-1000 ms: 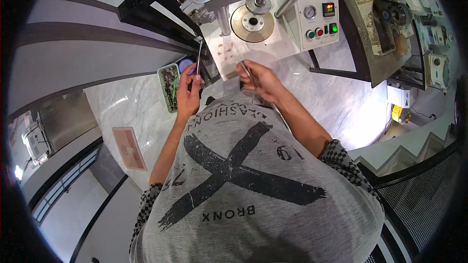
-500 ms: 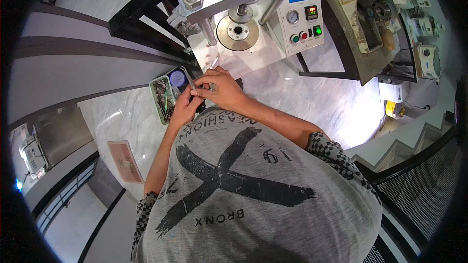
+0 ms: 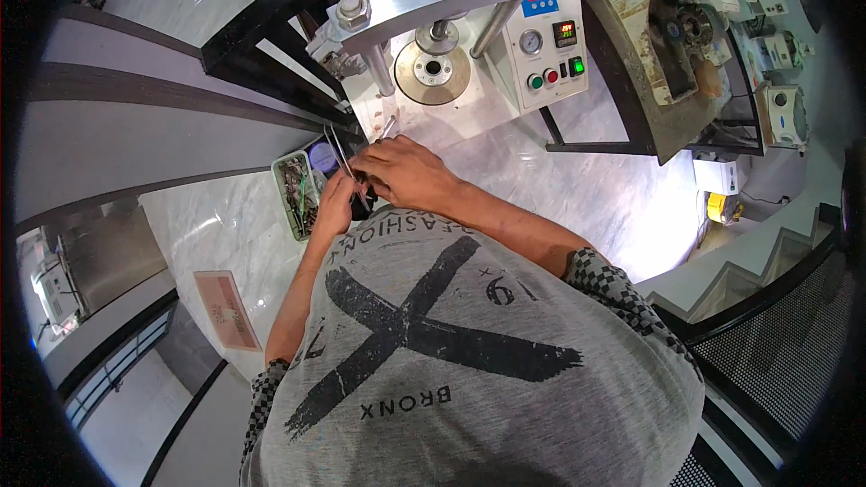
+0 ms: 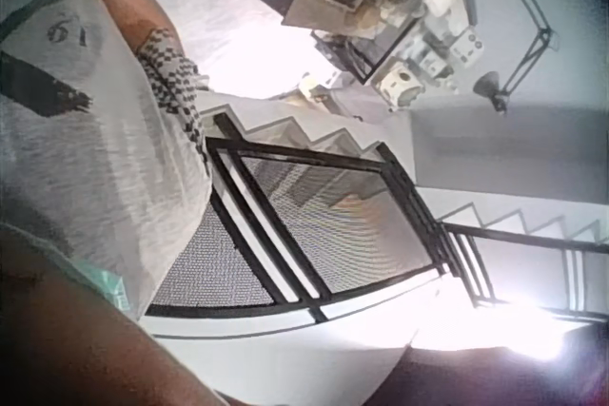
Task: The person uses pliers to position a small item into a press machine, operates the press, and then retrieves the item using the pliers while holding a cloth.
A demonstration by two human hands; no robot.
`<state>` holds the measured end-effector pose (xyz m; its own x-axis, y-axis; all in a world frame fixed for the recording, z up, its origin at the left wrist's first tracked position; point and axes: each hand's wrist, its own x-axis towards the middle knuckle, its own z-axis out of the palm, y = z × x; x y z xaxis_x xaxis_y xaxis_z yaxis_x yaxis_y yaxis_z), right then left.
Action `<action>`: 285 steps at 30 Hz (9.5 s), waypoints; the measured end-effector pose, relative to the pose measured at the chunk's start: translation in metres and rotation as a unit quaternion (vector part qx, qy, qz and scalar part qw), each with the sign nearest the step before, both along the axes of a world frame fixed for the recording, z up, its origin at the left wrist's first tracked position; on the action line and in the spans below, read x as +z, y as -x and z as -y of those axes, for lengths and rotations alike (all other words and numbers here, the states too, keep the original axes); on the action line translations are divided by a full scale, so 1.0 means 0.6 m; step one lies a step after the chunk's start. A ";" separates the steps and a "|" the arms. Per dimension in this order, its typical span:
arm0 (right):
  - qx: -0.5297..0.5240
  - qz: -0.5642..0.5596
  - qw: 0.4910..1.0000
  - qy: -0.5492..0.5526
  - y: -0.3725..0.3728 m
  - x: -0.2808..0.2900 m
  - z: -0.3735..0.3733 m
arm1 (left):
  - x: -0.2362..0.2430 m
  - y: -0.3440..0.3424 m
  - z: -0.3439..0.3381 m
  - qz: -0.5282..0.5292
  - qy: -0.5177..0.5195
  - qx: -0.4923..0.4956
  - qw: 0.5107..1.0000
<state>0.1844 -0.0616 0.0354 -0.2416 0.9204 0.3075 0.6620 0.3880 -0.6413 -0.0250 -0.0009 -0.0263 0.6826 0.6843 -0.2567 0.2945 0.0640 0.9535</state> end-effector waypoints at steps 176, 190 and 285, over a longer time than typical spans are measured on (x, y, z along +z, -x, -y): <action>-0.111 0.092 0.983 0.110 -0.286 -0.037 -0.132 | -0.162 0.248 0.171 -0.195 0.294 0.434 0.829; -0.132 0.101 0.978 0.125 -0.284 -0.055 -0.125 | -0.155 0.254 0.183 -0.321 0.066 0.251 0.911; -0.047 -0.816 0.500 0.287 0.040 0.035 0.097 | 0.204 -0.104 0.023 0.007 -0.064 -0.014 0.998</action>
<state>0.1607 -0.1195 0.0563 -0.0473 0.9539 -0.2964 -0.9261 -0.1531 -0.3448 0.0373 -0.0147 0.0963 0.7046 0.6915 -0.1590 0.2813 -0.0666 0.9573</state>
